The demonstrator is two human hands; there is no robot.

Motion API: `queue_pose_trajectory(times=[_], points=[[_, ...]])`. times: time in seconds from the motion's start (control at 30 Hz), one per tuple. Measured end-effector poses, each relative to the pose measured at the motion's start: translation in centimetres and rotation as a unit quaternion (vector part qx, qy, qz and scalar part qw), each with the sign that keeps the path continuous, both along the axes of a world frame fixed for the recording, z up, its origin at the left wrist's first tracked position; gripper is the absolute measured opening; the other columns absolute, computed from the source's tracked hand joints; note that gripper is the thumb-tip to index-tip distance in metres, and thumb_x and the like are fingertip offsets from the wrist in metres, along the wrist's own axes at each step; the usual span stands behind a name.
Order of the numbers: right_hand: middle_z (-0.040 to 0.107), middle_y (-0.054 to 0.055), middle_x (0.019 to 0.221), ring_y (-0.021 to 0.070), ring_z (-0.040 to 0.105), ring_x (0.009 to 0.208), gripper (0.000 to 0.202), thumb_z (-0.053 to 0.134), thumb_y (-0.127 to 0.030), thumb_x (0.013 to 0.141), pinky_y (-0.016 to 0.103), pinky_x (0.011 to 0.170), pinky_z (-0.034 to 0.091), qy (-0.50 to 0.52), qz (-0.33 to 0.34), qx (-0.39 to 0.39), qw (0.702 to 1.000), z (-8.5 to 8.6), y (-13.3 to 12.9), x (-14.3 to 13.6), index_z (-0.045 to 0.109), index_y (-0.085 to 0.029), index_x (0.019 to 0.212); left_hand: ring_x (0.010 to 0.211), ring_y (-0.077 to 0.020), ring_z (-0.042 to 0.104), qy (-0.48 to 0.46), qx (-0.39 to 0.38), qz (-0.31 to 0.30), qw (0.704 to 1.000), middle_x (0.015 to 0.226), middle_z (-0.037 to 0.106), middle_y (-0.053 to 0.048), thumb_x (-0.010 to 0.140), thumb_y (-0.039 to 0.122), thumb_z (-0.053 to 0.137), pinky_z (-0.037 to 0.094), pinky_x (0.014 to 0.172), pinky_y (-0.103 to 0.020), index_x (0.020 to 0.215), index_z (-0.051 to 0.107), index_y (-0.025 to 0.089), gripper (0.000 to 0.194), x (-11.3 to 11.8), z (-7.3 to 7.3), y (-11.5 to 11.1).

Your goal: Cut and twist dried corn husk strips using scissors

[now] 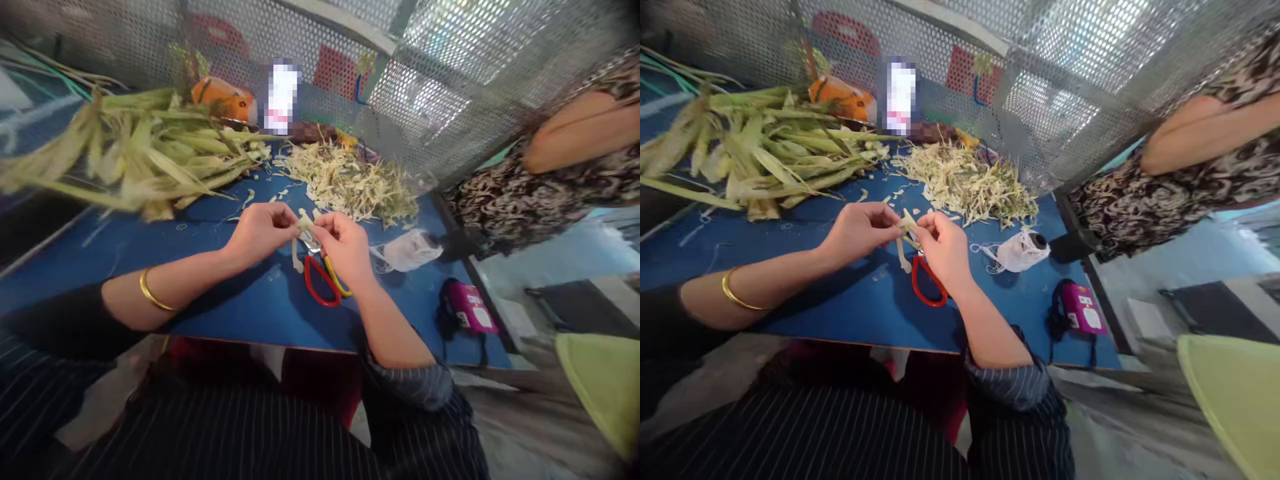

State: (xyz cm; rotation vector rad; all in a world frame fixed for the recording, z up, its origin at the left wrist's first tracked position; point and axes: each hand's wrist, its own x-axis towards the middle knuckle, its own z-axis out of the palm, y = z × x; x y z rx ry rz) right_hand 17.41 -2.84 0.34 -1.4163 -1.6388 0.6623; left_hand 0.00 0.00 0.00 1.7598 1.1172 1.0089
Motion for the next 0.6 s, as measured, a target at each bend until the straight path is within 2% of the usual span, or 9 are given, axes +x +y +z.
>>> queue_pose_trajectory(times=[0.07,0.13,0.27,0.33,0.5,0.6], points=[[0.055,-0.005,0.063,0.0099,0.053,0.057,0.020,0.062,-0.031,0.081,0.024,0.059,0.041,-0.006,-0.002,0.006,1.000,0.0,0.1,-0.1,0.057,-0.020,0.097,0.054,-0.0100,0.050,0.032,0.025,-0.018,0.999,0.061,0.060,0.000,0.074,0.028,0.064,0.035,0.051,-0.020,0.078,0.068,0.014,0.016,-0.1,0.1,-0.3],[0.055,-0.005,0.060,0.0101,0.053,0.053,0.024,0.061,-0.031,0.082,0.024,0.057,0.041,-0.003,0.010,-0.014,1.000,0.2,0.1,-0.1,0.058,-0.020,0.103,0.054,-0.0097,0.049,0.060,0.051,-0.038,0.996,0.060,0.059,0.001,0.075,0.025,0.062,0.034,0.051,-0.020,0.078,0.069,0.015,0.013,-0.1,0.2,-0.6],[0.053,-0.004,0.051,0.0094,0.046,0.042,0.026,0.052,-0.041,0.086,0.024,0.046,0.035,0.036,0.066,-0.122,0.990,1.0,-0.1,-0.1,0.065,-0.018,0.087,0.056,-0.0094,0.049,0.103,0.103,-0.086,0.986,0.060,0.059,0.002,0.076,0.019,0.058,0.036,0.055,-0.020,0.077,0.068,0.016,0.010,-0.2,0.8,-1.0],[0.049,-0.005,0.048,0.0074,0.040,0.040,0.027,0.054,-0.041,0.084,0.022,0.043,0.030,0.059,0.071,-0.150,0.984,1.4,-0.2,0.1,0.066,-0.017,0.080,0.056,-0.0091,0.050,0.120,0.110,-0.105,0.981,0.061,0.060,0.003,0.075,0.017,0.058,0.036,0.056,-0.020,0.078,0.068,0.016,0.010,-0.2,1.1,-1.0],[0.037,-0.010,0.044,0.0033,0.026,0.039,0.014,0.063,-0.027,0.077,0.021,0.043,0.024,0.088,0.057,-0.149,0.983,1.7,-0.1,0.5,0.060,-0.017,0.068,0.053,-0.0082,0.050,0.109,0.065,-0.143,0.982,0.059,0.060,0.003,0.074,0.018,0.060,0.036,0.053,-0.018,0.079,0.068,0.017,0.009,-0.1,1.2,-0.7],[0.041,-0.009,0.046,0.0034,0.031,0.038,0.017,0.060,-0.027,0.079,0.020,0.041,0.025,0.113,0.032,-0.111,0.987,1.6,0.0,0.5,0.054,-0.018,0.066,0.053,-0.0088,0.053,0.075,-0.016,-0.189,0.979,0.060,0.063,0.002,0.074,0.020,0.063,0.038,0.051,-0.018,0.080,0.068,0.016,0.009,0.0,1.2,-0.7]])
